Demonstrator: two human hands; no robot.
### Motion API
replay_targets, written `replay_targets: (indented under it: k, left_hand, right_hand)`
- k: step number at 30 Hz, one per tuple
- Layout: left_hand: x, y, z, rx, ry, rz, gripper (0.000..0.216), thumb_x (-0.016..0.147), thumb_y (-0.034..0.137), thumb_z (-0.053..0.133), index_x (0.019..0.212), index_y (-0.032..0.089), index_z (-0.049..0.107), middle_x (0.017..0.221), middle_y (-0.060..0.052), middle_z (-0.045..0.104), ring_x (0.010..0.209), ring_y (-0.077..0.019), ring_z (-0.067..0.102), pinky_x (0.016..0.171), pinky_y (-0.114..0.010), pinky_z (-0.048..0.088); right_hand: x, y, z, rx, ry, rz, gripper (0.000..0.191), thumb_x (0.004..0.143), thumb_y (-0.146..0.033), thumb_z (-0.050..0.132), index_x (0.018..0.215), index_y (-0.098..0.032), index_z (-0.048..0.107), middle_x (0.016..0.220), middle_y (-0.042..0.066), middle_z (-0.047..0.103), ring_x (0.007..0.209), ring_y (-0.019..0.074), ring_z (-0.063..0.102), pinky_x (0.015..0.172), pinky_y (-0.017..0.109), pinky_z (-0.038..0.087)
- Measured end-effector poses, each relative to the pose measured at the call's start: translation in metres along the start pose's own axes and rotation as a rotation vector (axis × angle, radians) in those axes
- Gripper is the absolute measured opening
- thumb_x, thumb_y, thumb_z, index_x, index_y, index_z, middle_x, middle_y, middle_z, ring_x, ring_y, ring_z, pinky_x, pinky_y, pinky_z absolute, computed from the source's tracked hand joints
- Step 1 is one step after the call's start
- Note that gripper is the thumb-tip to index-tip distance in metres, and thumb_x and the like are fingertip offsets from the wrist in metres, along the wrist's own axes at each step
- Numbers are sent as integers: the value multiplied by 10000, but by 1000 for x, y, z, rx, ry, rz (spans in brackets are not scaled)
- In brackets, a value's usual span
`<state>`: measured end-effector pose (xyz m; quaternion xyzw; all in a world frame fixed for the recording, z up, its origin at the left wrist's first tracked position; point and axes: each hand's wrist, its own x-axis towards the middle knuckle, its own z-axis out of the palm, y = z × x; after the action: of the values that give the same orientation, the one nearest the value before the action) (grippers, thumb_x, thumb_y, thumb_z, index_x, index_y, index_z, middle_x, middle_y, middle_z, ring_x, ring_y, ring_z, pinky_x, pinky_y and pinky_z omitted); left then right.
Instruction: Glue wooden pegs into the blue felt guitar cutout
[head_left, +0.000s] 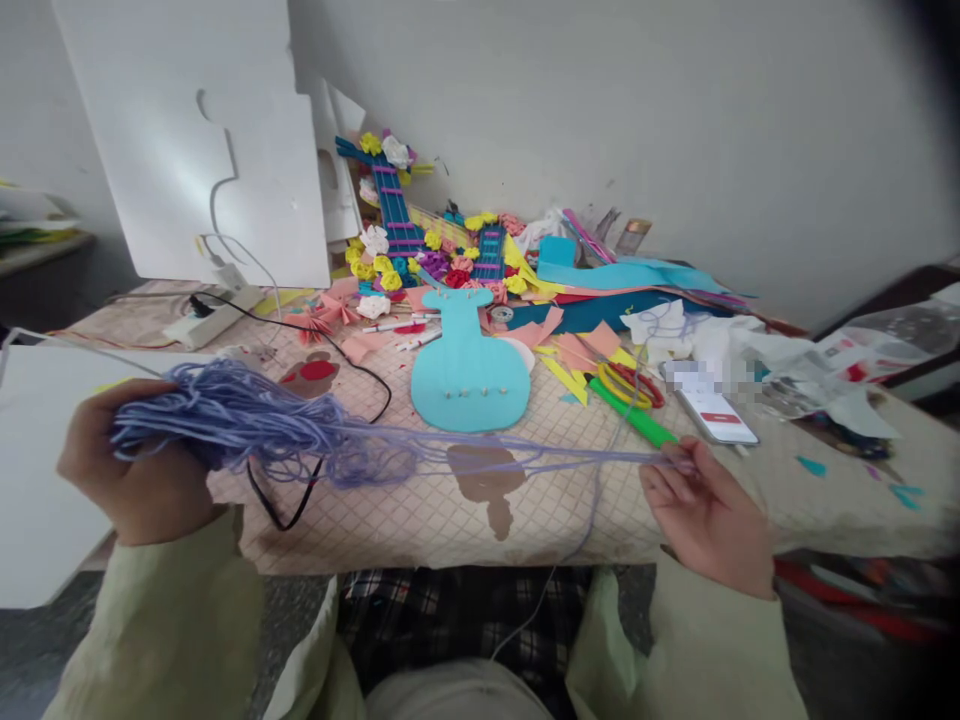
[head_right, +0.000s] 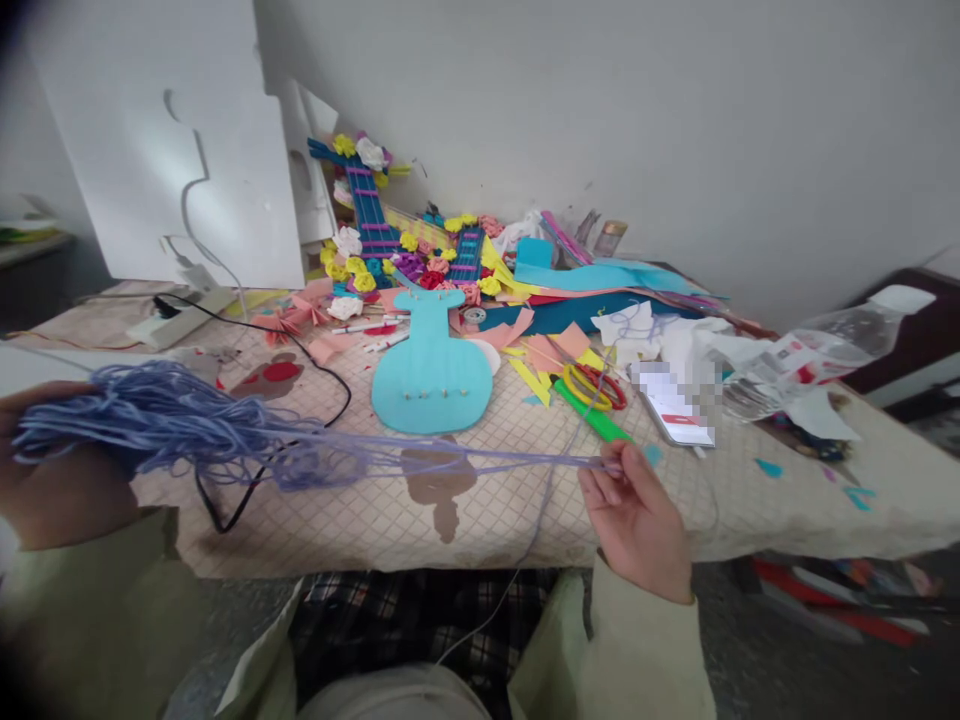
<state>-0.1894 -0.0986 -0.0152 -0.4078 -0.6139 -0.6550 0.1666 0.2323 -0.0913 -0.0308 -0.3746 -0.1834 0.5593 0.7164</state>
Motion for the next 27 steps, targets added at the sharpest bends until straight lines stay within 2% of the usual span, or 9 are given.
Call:
replay_targets:
  k: [4,6,9,12,15,19,23,25,27]
  left_hand:
    - [-4,1,6,24,-95,2,268,662,116,561,904,163,666,756,15,606,740,-160,558,732,-300,435]
    - [-5,-2,9,126,-236,26,281,657,110,533,903,166,658,814,-2,619,805,-186,566,780,-327,440]
    - [-5,-11,11,270,-623,107,337,643,115,492,939,184,638,913,-28,638,900,-223,569,853,-372,432]
    - [-4,-13,8,299,-995,191,478,662,195,521,1138,177,553,1109,-86,602,1020,-271,541,929,-430,387]
    - [-5,8,4,251,-1028,263,547,699,324,568,1230,222,482,1229,-88,536,1109,-287,493,968,-454,350]
    - [-28,65,17,47,-966,253,492,734,376,592,1197,244,489,1217,-59,548,1139,-231,479,994,-409,346]
    - [-77,107,54,-235,-1296,281,555,741,389,596,1245,222,432,1242,-80,530,1142,-213,478,976,-372,371]
    - [-99,115,73,-316,-1391,153,579,701,374,638,1223,196,462,1112,-91,608,1017,-224,557,897,-368,424]
    - [-114,116,86,-394,-1455,-48,327,728,315,603,1028,185,598,829,-51,667,766,-184,610,747,-324,471]
  right_hand:
    - [2,4,13,-103,-80,-37,137,614,-230,685,697,-172,593,639,-42,428,431,0,278,397,149,322]
    - [3,6,21,-151,-128,-48,126,622,-242,683,694,-186,596,650,-41,456,431,1,291,406,160,318]
    - [3,12,33,-263,-240,-52,86,659,-262,661,696,-211,602,652,-39,477,433,11,318,428,187,328]
    - [2,16,43,-354,-332,-69,64,695,-287,628,725,-233,609,677,-35,491,445,28,326,436,213,326]
    - [0,17,53,-388,-400,-80,58,715,-292,607,746,-243,605,691,-39,498,453,35,320,446,222,321]
    - [-3,14,71,-355,-476,-75,62,723,-279,609,763,-232,616,638,-45,462,466,34,336,468,219,316]
    - [-10,11,90,-386,-523,-83,101,709,-310,621,757,-222,606,644,-45,474,463,35,344,465,223,321]
    - [-12,12,99,-402,-547,-95,119,713,-322,618,760,-216,591,665,-43,496,463,33,363,467,221,337]
    - [-12,15,104,-440,-590,-88,141,730,-338,605,780,-208,586,666,-37,506,473,38,404,470,217,360]
